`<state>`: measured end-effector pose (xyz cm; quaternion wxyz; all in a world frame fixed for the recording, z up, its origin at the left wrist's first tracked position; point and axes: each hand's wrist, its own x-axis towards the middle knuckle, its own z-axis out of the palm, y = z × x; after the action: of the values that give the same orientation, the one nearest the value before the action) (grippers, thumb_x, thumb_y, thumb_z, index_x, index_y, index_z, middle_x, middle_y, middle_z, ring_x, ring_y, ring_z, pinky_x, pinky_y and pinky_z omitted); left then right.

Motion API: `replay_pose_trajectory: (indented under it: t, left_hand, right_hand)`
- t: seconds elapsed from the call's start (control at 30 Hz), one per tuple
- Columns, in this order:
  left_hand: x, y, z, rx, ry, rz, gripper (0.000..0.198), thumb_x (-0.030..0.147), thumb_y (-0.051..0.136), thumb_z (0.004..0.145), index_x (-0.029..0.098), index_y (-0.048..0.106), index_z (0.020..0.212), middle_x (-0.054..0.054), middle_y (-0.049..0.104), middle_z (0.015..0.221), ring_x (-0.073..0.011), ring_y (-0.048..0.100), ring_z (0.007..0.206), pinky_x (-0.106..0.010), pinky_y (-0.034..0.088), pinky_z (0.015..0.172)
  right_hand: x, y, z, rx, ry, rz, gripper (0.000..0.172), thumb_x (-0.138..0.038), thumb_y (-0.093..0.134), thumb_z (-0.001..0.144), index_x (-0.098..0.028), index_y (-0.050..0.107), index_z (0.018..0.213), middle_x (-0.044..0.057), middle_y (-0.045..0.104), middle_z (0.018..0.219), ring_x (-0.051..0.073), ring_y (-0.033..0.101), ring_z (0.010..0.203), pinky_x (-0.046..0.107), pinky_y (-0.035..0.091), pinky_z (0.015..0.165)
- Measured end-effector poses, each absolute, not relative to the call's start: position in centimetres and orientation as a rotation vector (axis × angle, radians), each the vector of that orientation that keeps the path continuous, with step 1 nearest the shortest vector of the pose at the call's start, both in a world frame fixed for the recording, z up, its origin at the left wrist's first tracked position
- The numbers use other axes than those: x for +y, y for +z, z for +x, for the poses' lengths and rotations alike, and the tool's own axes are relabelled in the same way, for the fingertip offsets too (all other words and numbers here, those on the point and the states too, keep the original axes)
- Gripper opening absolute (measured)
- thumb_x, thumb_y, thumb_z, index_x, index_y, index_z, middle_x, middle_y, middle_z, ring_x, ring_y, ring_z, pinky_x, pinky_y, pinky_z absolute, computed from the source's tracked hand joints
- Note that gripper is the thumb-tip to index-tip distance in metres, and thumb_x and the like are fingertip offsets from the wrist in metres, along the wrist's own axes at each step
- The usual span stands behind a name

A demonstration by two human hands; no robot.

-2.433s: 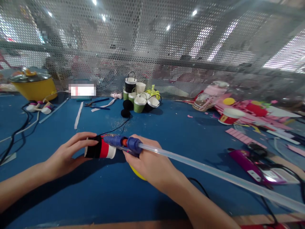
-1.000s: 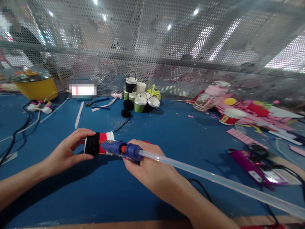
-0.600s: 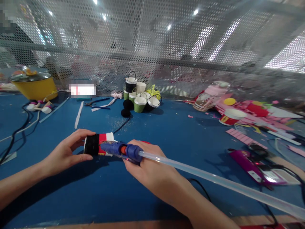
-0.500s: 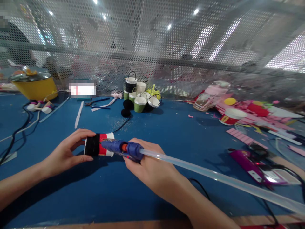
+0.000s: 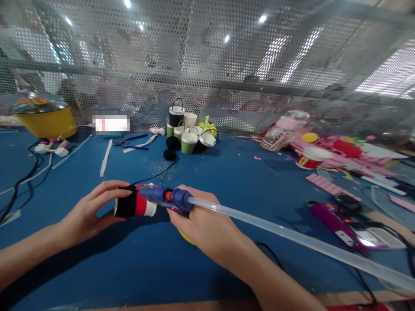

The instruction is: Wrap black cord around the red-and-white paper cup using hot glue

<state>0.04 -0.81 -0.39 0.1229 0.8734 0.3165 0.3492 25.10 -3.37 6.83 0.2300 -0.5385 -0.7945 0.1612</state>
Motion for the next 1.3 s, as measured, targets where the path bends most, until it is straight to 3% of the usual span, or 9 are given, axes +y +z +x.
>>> replay_pose_trajectory:
  t: [0.33,0.43,0.57,0.7,0.9,0.97,1.1,1.2,1.3]
  left_hand:
    - [-1.0,-0.3,0.1,0.847,1.006,2.664,0.032,0.013,0.049,0.087,0.021,0.048,0.118,-0.013,0.051,0.120,-0.0222,0.051,0.111,-0.037,0.048,0.091]
    - [-0.8,-0.4,0.1,0.879,1.016,2.630,0.033,0.014,0.050,0.086,0.021,0.048,0.118,-0.012,0.052,0.121,-0.0227,0.052,0.111,-0.037,0.048,0.092]
    - [-0.5,-0.5,0.0,0.962,1.027,2.505,0.036,0.017,0.056,0.083,0.022,0.048,0.118,-0.012,0.051,0.122,-0.0238,0.052,0.112,-0.039,0.048,0.093]
    - [-0.6,-0.2,0.1,0.994,1.050,2.414,0.039,0.020,0.061,0.080,0.023,0.048,0.117,-0.010,0.051,0.120,-0.0243,0.053,0.111,-0.040,0.048,0.094]
    - [-1.0,-0.3,0.2,0.996,1.097,2.389,0.039,0.021,0.061,0.079,0.024,0.049,0.117,-0.010,0.051,0.121,-0.0242,0.053,0.112,-0.041,0.047,0.095]
    - [-1.0,-0.3,0.3,0.987,1.115,2.400,0.038,0.020,0.061,0.080,0.024,0.050,0.116,-0.010,0.052,0.121,-0.0241,0.053,0.112,-0.041,0.047,0.094]
    - [-1.1,-0.2,0.3,0.955,1.118,2.428,0.038,0.019,0.059,0.081,0.023,0.048,0.117,-0.010,0.050,0.122,-0.0235,0.052,0.113,-0.040,0.047,0.095]
    - [-1.2,-0.3,0.3,0.894,1.101,2.477,0.038,0.018,0.057,0.083,0.024,0.047,0.118,-0.010,0.047,0.124,-0.0235,0.050,0.114,-0.040,0.047,0.095]
    - [-1.5,-0.4,0.3,0.848,1.089,2.510,0.036,0.015,0.055,0.084,0.025,0.047,0.118,-0.010,0.043,0.124,-0.0238,0.048,0.116,-0.040,0.047,0.094]
  right_hand:
    - [-2.9,6.8,25.1,-2.206,0.468,-1.431,0.013,-0.023,0.049,0.079,-0.021,0.057,0.069,0.002,0.062,0.069,0.016,0.056,0.060,0.029,0.047,0.060]
    - [-2.7,7.2,25.6,-2.125,0.625,-1.454,0.013,-0.030,0.052,0.080,-0.022,0.060,0.074,0.001,0.066,0.071,0.017,0.059,0.064,0.028,0.048,0.059]
    - [-1.1,7.5,27.6,-1.925,0.736,-1.634,0.028,-0.045,0.060,0.074,-0.019,0.056,0.063,0.000,0.060,0.056,0.016,0.057,0.054,0.027,0.046,0.052]
    - [2.1,6.2,29.9,-1.721,0.720,-1.714,0.034,-0.050,0.055,0.077,-0.017,0.059,0.070,0.006,0.066,0.072,0.015,0.060,0.063,0.025,0.047,0.057]
    - [5.9,2.9,31.7,-1.741,0.625,-2.002,0.036,-0.042,0.052,0.081,-0.019,0.051,0.055,0.004,0.056,0.048,0.013,0.051,0.043,0.026,0.040,0.045]
    - [6.2,2.6,31.6,-1.759,0.538,-2.031,0.035,-0.038,0.057,0.079,-0.020,0.050,0.050,0.005,0.055,0.048,0.017,0.055,0.050,0.028,0.040,0.049]
    - [5.2,3.9,29.6,-1.843,0.446,-1.934,0.031,-0.035,0.054,0.082,-0.019,0.059,0.056,0.011,0.064,0.069,0.025,0.060,0.081,0.032,0.042,0.066]
    - [3.8,5.3,26.5,-1.977,0.667,-1.776,0.039,-0.045,0.044,0.087,-0.019,0.070,0.073,0.008,0.069,0.082,0.020,0.061,0.080,0.029,0.044,0.070]
    - [3.0,5.7,23.2,-1.972,1.323,-1.470,0.055,-0.057,0.036,0.087,-0.016,0.071,0.080,0.008,0.070,0.086,0.017,0.060,0.076,0.028,0.044,0.068]
